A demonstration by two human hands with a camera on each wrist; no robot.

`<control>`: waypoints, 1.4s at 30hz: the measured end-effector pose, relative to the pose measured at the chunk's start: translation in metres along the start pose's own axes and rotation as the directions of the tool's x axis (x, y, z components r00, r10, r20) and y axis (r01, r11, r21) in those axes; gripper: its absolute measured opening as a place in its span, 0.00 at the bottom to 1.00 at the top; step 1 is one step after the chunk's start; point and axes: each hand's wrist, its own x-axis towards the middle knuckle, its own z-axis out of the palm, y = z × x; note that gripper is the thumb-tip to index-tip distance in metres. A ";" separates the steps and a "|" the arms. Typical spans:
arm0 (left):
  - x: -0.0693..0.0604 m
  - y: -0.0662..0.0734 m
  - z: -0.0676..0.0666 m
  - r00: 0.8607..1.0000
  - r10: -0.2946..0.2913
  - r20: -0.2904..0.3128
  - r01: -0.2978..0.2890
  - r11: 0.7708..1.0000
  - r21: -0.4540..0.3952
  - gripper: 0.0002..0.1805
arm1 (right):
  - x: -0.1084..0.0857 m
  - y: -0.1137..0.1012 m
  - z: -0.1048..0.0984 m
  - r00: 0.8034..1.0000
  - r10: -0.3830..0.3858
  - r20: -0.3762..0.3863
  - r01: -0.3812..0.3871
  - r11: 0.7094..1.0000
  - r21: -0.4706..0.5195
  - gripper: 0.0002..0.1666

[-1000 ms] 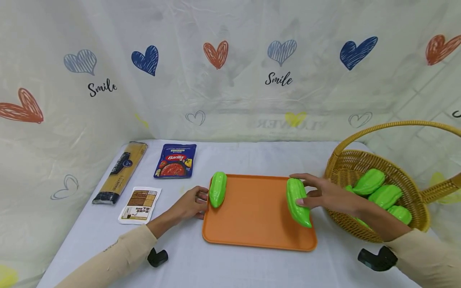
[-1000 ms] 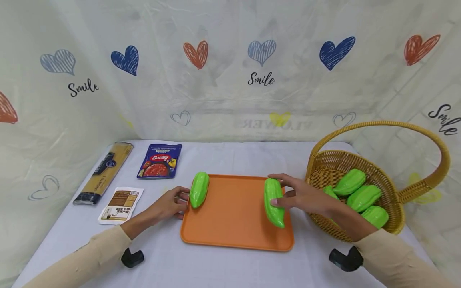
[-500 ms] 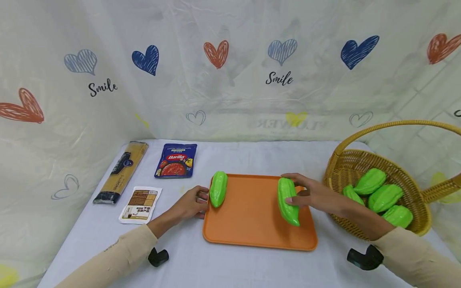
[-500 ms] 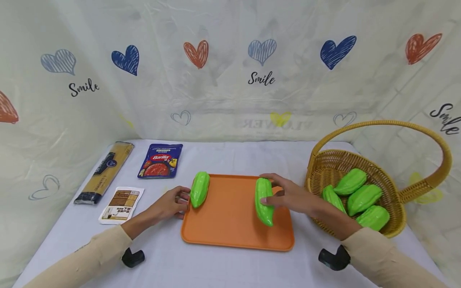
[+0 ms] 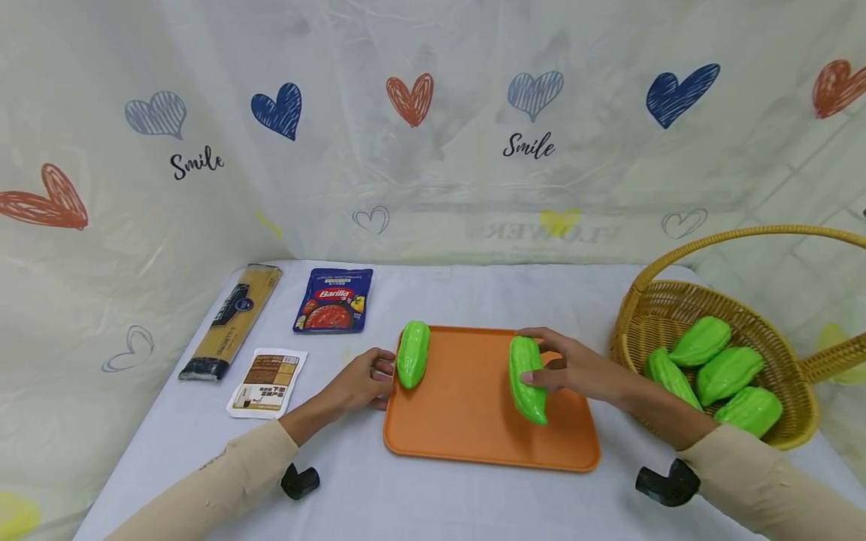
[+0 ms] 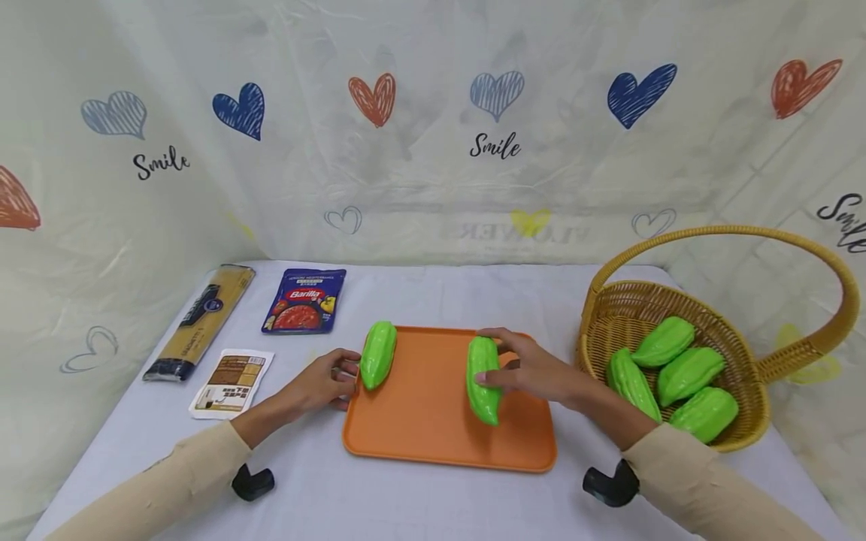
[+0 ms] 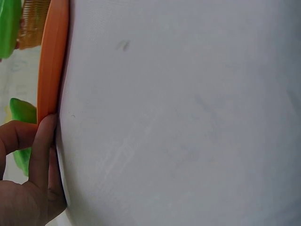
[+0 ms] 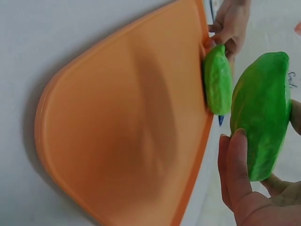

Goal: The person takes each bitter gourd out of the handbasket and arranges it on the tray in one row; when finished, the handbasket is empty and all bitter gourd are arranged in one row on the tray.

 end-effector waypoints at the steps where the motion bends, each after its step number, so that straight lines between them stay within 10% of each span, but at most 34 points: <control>1: 0.000 0.000 0.000 1.000 0.000 0.001 0.000 1.000 0.001 0.32 | 0.001 0.001 0.001 1.000 -0.002 0.000 0.002 1.000 0.000 0.47; 42: -0.004 0.003 0.001 1.000 0.011 0.000 -0.011 1.000 0.002 0.33 | 0.053 -0.016 0.028 1.000 0.008 0.016 -0.009 1.000 0.026 0.46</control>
